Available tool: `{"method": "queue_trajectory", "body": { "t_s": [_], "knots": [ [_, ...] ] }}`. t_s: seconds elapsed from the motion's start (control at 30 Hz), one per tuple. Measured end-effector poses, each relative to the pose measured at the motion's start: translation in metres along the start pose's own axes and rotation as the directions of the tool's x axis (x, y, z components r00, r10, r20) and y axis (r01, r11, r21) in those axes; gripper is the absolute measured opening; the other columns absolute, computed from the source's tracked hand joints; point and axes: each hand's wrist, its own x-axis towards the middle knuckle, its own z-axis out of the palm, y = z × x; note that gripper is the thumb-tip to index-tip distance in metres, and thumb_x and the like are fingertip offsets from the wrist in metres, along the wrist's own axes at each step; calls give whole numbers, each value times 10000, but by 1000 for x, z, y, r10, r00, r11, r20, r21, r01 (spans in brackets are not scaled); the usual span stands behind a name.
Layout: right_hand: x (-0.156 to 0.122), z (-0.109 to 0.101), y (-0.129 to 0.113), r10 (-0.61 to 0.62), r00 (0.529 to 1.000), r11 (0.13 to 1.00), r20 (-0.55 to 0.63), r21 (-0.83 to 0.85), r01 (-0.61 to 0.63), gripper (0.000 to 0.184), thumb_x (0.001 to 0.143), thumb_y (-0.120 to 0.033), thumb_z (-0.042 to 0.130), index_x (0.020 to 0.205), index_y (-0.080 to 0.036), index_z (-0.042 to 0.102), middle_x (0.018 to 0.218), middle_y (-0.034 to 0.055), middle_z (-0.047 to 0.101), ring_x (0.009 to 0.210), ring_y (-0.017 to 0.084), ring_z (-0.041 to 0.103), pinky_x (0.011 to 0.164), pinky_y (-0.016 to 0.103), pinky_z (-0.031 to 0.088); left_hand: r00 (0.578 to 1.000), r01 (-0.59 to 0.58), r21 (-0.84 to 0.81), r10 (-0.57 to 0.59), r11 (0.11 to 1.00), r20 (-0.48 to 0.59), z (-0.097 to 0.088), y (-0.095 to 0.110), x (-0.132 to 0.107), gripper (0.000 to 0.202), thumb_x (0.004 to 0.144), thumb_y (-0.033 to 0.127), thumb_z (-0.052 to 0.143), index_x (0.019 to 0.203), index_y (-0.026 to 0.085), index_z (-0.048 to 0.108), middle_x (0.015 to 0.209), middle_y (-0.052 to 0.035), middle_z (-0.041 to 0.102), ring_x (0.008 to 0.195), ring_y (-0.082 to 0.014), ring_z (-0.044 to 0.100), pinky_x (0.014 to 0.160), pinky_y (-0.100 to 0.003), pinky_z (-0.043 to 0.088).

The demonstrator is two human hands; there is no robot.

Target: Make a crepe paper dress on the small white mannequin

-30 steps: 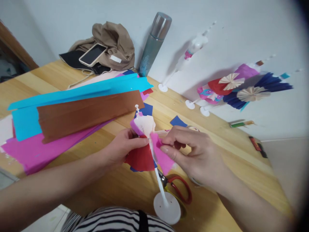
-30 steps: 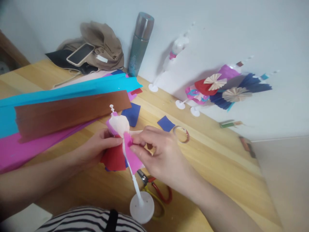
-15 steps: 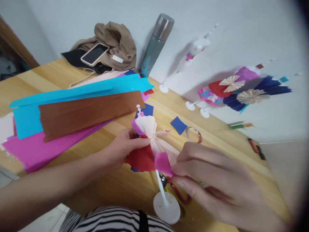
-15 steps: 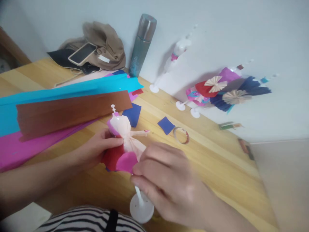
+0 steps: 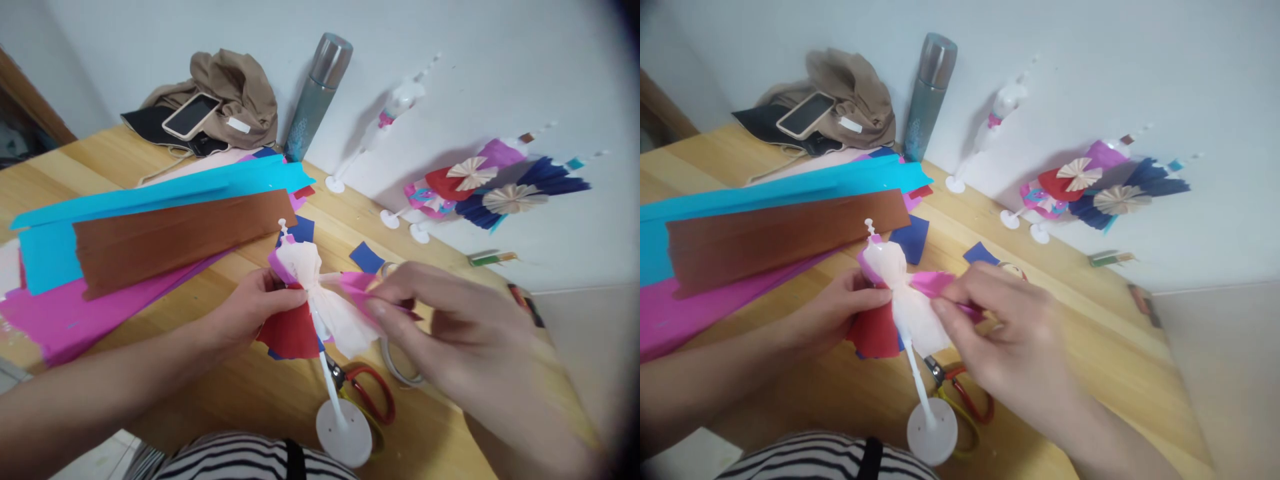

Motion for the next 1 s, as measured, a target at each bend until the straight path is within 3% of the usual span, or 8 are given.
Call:
{"method": "queue_trajectory", "body": {
  "t_s": [0.13,0.23,0.33,0.43,0.53,0.73,0.83,1.0],
  "knots": [
    [16,21,-5,43,993,984,111,170,-61,251,877,-182,602,628,-196,584,557,-24,576,503,91,484,461,241,351,999,-41,-30,42,999,33,1,1,-1,306,641,270,862,894,163,727,878,-27,735,776,-142,654,732,-241,503],
    [19,23,1,134,973,936,187,300,-186,248,876,-248,626,635,-199,590,580,-17,607,508,95,506,450,233,362,997,-57,-24,58,998,59,0,1,1,292,662,283,854,898,164,732,890,-33,743,787,-145,662,736,-242,506],
    [23,21,9,124,978,935,169,309,-172,241,855,-280,652,630,-206,605,610,-9,586,554,113,529,496,251,405,998,-49,0,49,999,39,-1,1,1,282,675,275,843,911,165,735,913,-40,752,809,-157,670,753,-253,514],
    [29,20,15,67,989,959,128,264,-99,182,821,-278,684,653,-215,660,867,59,679,870,195,650,739,338,508,999,-39,6,38,999,33,1,2,-1,274,676,272,836,908,165,737,939,-51,761,815,-162,673,751,-255,514],
    [35,18,20,60,976,951,210,285,-120,181,815,-291,696,652,-217,666,1096,96,708,1133,262,629,927,424,487,999,-40,0,40,999,33,2,3,-1,270,659,270,848,881,168,734,900,-37,757,777,-147,664,729,-242,508],
    [46,19,25,86,911,891,404,378,-252,259,824,-368,691,639,-205,614,823,57,710,798,185,654,713,328,514,1000,-25,18,25,1000,14,1,4,0,286,643,289,858,865,164,727,839,-23,738,741,-137,647,701,-232,498],
    [48,16,23,133,930,883,342,385,-268,279,807,-422,717,661,-206,617,669,13,646,613,136,563,567,280,454,1000,-11,27,11,1000,-7,3,5,-1,290,634,282,854,860,158,720,853,-28,735,759,-147,649,718,-244,500],
    [42,2,17,130,975,902,179,388,-191,95,816,-311,727,877,-251,685,639,-26,613,539,122,519,466,257,388,999,6,34,-5,999,-38,4,6,-3,320,630,275,845,897,153,718,910,-46,738,802,-172,658,739,-267,497]
  ]
}}
